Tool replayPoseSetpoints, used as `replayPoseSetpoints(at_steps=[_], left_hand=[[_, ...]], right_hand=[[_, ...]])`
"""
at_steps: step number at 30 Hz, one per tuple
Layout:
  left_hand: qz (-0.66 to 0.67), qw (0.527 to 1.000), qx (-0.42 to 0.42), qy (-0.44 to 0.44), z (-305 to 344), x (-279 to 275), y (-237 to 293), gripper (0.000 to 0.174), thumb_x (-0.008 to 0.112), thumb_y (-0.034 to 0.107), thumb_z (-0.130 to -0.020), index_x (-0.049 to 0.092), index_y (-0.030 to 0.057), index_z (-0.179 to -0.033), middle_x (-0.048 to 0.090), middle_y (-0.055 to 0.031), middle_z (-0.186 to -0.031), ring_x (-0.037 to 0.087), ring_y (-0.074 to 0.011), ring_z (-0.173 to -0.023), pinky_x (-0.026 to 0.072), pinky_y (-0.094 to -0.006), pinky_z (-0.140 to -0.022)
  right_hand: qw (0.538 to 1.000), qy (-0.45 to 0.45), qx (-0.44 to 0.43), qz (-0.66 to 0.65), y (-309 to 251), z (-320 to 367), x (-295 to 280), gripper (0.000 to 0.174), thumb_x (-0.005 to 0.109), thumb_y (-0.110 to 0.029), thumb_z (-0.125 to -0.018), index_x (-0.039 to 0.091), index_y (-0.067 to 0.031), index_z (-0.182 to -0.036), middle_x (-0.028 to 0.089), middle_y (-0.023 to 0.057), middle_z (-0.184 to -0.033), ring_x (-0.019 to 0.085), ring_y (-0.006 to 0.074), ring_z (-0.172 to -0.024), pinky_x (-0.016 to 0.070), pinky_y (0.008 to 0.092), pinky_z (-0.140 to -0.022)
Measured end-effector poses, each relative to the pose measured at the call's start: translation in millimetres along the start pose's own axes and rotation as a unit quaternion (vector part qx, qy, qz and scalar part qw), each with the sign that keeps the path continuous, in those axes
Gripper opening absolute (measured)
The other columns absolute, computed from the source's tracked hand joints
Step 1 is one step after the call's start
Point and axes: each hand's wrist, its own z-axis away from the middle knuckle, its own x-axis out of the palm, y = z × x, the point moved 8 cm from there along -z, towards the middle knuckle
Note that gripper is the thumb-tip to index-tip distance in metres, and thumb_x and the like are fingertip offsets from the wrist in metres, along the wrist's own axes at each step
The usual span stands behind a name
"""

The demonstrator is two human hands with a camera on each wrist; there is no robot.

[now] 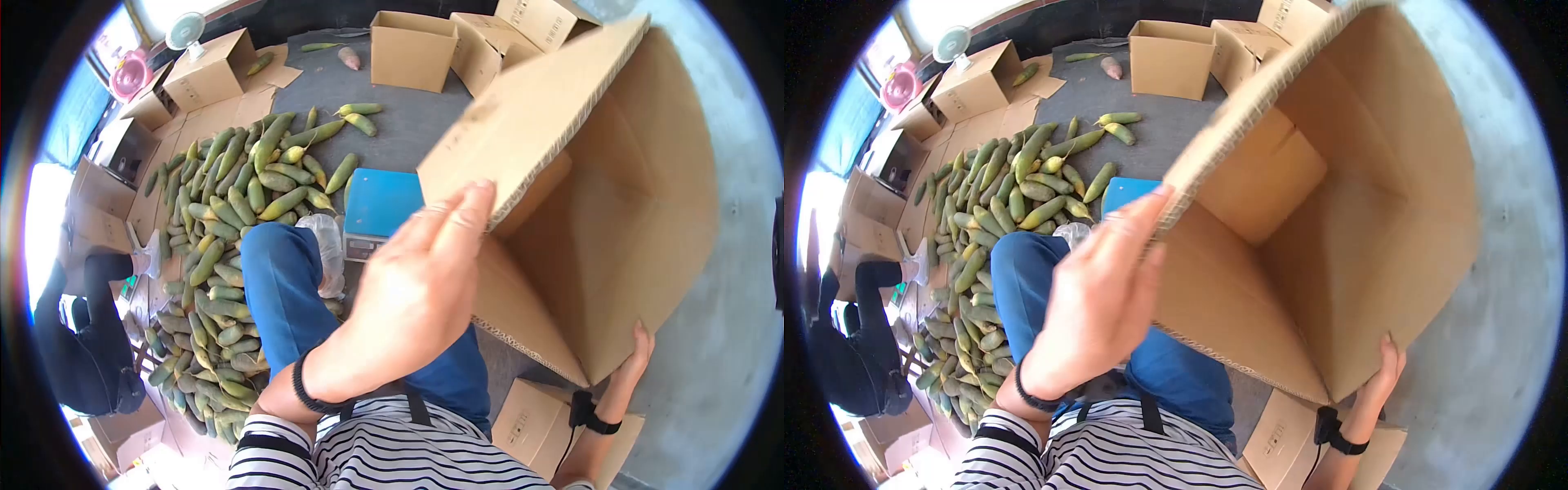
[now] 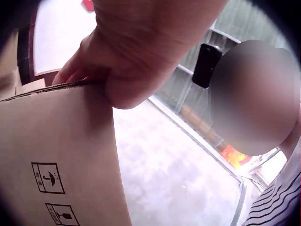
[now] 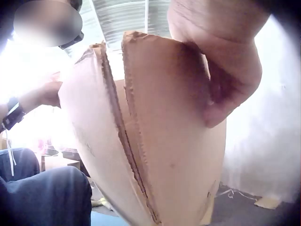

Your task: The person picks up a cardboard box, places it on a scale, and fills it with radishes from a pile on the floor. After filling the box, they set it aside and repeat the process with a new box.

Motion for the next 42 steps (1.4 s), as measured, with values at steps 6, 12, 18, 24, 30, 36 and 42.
replayPoseSetpoints(at_steps=[6,12,18,24,30,36,42], left_hand=[[-0.097,0.987,-0.062,0.114,12.3,-86.8,-23.9,0.032,0.055,0.004,-0.089,0.054,-0.0036,-0.12,0.063,-0.0207,-0.108,0.063,-0.0326,-0.102,0.0466,-0.0338,-0.088],[-0.023,0.975,-0.171,0.14,26.6,-102.0,-123.2,0.034,0.055,0.005,-0.088,0.052,-0.0031,-0.121,0.061,-0.0104,-0.091,0.055,-0.0121,-0.082,0.0448,-0.0265,-0.079],[-0.048,0.961,-0.256,0.092,19.2,-99.7,-193.9,0.03,0.054,0.006,-0.087,0.054,-0.0022,-0.116,0.06,-0.0082,-0.086,0.053,-0.0113,-0.08,0.0435,-0.0263,-0.077],[-0.027,0.974,-0.213,0.078,12.9,-85.5,-234.1,0.031,0.054,0.009,-0.084,0.056,-0.0024,-0.114,0.064,-0.0145,-0.09,0.06,-0.019,-0.083,0.0468,-0.0313,-0.078],[-0.06,0.963,-0.24,0.104,24.4,-68.4,-263.0,0.031,0.056,0.015,-0.084,0.057,-0.0024,-0.11,0.063,-0.0225,-0.086,0.063,-0.0328,-0.084,0.0478,-0.0379,-0.077],[-0.035,0.961,-0.241,0.131,48.1,-81.0,-222.9,0.055,0.059,0.03,-0.09,0.044,-0.0079,-0.125,0.05,-0.0294,-0.122,0.048,-0.0427,-0.116,0.041,-0.0433,-0.097],[-0.218,0.934,-0.269,0.09,165.6,-143.3,-194.4,0.062,0.066,0.024,-0.085,0.039,-0.0027,-0.134,0.041,-0.0235,-0.137,0.038,-0.0373,-0.128,0.0321,-0.0419,-0.106]], right_hand=[[0.986,-0.149,-0.03,-0.068,-35.7,-16.8,124.8,0.043,0.061,-0.02,-0.086,0.053,0.0056,-0.119,0.059,0.0137,-0.113,0.057,0.0218,-0.101,0.0448,0.0337,-0.088],[0.925,-0.371,-0.073,0.029,-63.4,-30.4,264.5,0.036,0.054,-0.018,-0.087,0.057,0.0059,-0.114,0.063,0.0104,-0.105,0.058,0.0169,-0.095,0.0446,0.0296,-0.083],[0.89,-0.428,-0.077,0.134,-40.6,-58.8,344.7,0.035,0.055,-0.022,-0.086,0.059,0.0061,-0.106,0.064,0.0101,-0.098,0.059,0.0166,-0.09,0.0451,0.0301,-0.079],[0.885,-0.439,-0.036,0.152,-3.3,-64.7,356.3,0.034,0.054,-0.022,-0.085,0.06,0.0062,-0.103,0.064,0.0106,-0.096,0.06,0.0173,-0.088,0.0454,0.0307,-0.079],[0.887,-0.44,-0.004,0.143,31.7,-72.9,352.9,0.038,0.054,-0.023,-0.086,0.058,0.0054,-0.111,0.065,0.0132,-0.101,0.061,0.0199,-0.091,0.0462,0.0322,-0.081],[0.873,-0.464,-0.012,0.149,30.5,-81.9,370.7,0.038,0.054,-0.026,-0.091,0.057,0.0036,-0.115,0.063,0.0116,-0.107,0.06,0.0191,-0.095,0.0459,0.0316,-0.084],[0.873,-0.442,-0.121,0.168,-1.2,-76.4,356.6,0.044,0.054,-0.024,-0.094,0.05,0.003,-0.128,0.058,0.0113,-0.121,0.053,0.0174,-0.113,0.0391,0.0293,-0.096]])
